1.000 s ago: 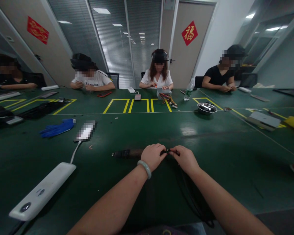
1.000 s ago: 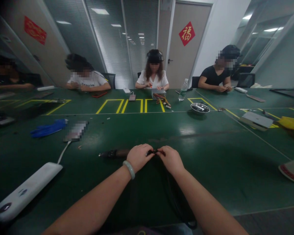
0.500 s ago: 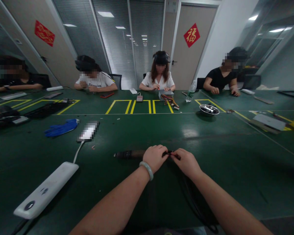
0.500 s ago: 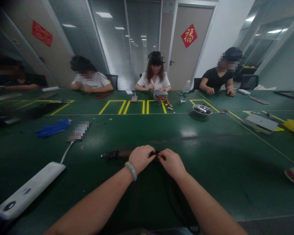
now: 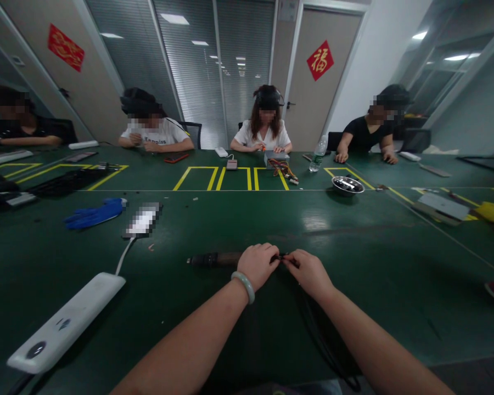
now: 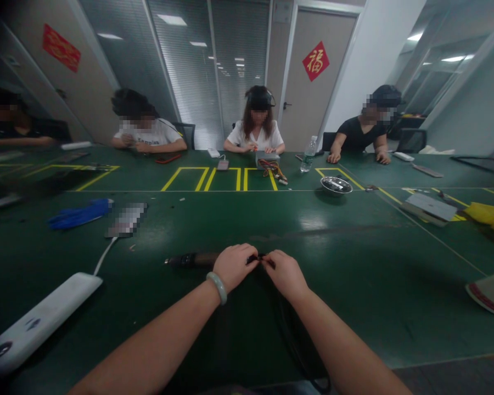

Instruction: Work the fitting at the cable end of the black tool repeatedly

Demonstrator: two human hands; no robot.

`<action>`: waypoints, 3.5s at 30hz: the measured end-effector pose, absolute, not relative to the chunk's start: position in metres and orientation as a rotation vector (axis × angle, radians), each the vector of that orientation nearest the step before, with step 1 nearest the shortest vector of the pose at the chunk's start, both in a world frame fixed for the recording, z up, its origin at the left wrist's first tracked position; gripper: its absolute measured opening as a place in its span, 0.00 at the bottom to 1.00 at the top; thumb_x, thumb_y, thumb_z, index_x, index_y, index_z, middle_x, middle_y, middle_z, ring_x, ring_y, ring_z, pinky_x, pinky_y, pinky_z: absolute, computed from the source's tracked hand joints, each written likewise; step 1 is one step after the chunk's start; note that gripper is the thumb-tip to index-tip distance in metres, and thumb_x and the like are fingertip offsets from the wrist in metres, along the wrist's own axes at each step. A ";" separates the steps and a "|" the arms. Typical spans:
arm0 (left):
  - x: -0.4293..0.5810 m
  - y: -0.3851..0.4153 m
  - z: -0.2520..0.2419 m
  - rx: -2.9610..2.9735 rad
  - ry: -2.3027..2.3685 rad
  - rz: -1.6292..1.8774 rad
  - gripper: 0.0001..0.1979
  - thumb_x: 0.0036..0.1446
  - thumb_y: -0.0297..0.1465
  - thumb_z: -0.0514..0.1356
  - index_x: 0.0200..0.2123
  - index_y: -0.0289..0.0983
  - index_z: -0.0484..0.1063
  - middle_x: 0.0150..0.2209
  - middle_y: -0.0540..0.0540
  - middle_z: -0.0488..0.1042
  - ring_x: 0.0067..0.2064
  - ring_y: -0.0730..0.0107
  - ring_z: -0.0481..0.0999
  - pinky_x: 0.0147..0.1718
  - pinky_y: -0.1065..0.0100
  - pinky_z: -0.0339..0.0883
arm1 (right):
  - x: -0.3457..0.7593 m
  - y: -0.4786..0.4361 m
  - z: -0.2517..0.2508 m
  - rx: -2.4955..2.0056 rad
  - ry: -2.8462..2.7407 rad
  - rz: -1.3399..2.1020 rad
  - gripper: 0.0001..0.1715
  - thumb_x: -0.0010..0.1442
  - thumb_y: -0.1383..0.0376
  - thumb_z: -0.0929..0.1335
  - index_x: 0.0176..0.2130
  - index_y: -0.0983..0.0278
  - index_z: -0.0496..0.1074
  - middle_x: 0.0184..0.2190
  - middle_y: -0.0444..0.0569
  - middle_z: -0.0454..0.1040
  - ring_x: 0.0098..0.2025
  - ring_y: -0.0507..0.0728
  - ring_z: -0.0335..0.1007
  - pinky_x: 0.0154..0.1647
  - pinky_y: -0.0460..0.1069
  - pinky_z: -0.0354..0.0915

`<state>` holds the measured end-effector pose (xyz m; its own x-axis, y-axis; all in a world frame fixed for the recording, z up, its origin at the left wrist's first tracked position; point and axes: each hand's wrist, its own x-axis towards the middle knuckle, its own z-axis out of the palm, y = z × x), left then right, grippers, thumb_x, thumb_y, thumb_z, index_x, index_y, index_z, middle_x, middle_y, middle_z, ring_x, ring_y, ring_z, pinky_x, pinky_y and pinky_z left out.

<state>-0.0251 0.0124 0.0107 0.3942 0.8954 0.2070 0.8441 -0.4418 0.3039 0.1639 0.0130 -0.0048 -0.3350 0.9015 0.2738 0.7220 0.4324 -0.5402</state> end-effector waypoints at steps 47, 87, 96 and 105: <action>-0.024 0.012 0.014 2.483 1.569 0.497 0.05 0.60 0.35 0.58 0.38 0.41 0.69 0.37 0.50 0.73 0.39 0.67 0.73 0.38 0.66 0.63 | 0.163 0.019 0.000 -1.303 -2.443 0.122 0.07 0.63 0.68 0.64 0.35 0.63 0.72 0.33 0.46 0.70 0.34 0.51 0.68 0.35 0.45 0.62; -0.027 -0.003 0.021 2.580 1.350 1.074 0.15 0.60 0.34 0.53 0.50 0.42 0.69 0.51 0.48 0.73 0.59 0.63 0.66 0.65 0.53 0.45 | 0.162 0.036 0.002 -1.168 -2.870 -0.294 0.13 0.66 0.68 0.58 0.48 0.70 0.63 0.42 0.55 0.71 0.37 0.57 0.71 0.36 0.51 0.68; -0.033 -0.010 0.024 2.620 1.127 1.274 0.16 0.59 0.28 0.52 0.50 0.42 0.69 0.50 0.48 0.74 0.57 0.65 0.68 0.64 0.52 0.50 | 0.163 0.041 -0.002 -1.211 -2.879 -0.221 0.15 0.67 0.65 0.57 0.51 0.67 0.61 0.42 0.54 0.71 0.36 0.55 0.71 0.36 0.50 0.68; -0.037 -0.001 0.017 2.627 1.064 1.307 0.16 0.60 0.29 0.53 0.51 0.40 0.69 0.49 0.46 0.74 0.53 0.65 0.72 0.61 0.50 0.57 | 0.254 0.043 0.020 -1.789 -2.573 -0.162 0.09 0.67 0.67 0.60 0.43 0.69 0.66 0.40 0.49 0.72 0.39 0.52 0.69 0.40 0.44 0.60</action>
